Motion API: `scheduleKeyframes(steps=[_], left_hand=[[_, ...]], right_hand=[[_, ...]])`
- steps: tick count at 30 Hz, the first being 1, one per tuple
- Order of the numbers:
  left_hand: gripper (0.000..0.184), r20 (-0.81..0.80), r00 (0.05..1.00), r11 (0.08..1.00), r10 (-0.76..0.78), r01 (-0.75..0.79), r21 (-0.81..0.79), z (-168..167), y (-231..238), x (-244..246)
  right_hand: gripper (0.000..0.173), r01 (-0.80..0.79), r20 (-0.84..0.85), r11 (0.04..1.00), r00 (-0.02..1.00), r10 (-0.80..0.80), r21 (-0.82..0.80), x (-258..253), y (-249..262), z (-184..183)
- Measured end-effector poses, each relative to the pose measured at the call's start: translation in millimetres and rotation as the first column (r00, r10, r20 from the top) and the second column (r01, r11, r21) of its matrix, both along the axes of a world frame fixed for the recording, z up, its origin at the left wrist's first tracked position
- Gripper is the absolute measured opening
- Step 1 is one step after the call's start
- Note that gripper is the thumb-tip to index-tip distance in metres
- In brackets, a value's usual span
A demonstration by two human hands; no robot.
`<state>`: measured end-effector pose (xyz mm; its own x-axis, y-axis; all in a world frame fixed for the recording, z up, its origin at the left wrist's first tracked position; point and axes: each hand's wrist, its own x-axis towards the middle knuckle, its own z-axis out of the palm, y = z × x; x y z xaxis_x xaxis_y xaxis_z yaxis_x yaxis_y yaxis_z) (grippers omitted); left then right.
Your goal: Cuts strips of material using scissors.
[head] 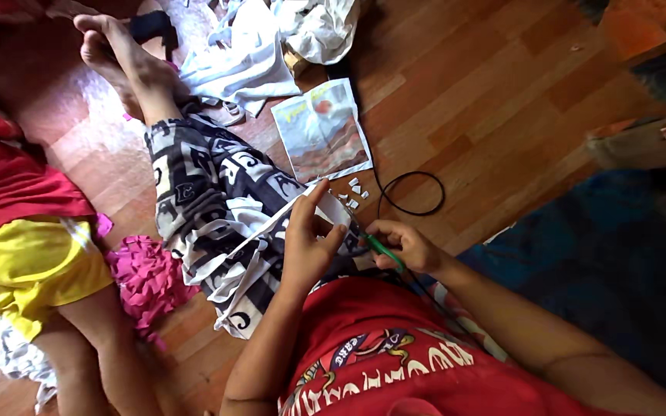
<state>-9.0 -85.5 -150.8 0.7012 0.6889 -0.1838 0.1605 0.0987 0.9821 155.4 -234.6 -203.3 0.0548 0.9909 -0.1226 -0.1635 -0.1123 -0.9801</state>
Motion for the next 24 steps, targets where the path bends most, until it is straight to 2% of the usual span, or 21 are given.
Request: scheduleKeyframes(steps=[15, 24], left_hand=[[0.076, -0.041, 0.998, 0.998, -0.046, 0.048, 0.037, 3.3, 0.2, 0.4], [0.076, -0.008, 0.999, 0.998, -0.044, 0.044, 0.041, 0.9, 2.5, 1.1]], right_hand=[[0.042, 0.006, -0.010, 1.000, 1.000, -0.007, -0.010, -0.8, 0.4, 1.4], [0.028, 0.043, 0.010, 0.997, 0.999, -0.043, -0.063, -2.5, -0.8, 6.3]])
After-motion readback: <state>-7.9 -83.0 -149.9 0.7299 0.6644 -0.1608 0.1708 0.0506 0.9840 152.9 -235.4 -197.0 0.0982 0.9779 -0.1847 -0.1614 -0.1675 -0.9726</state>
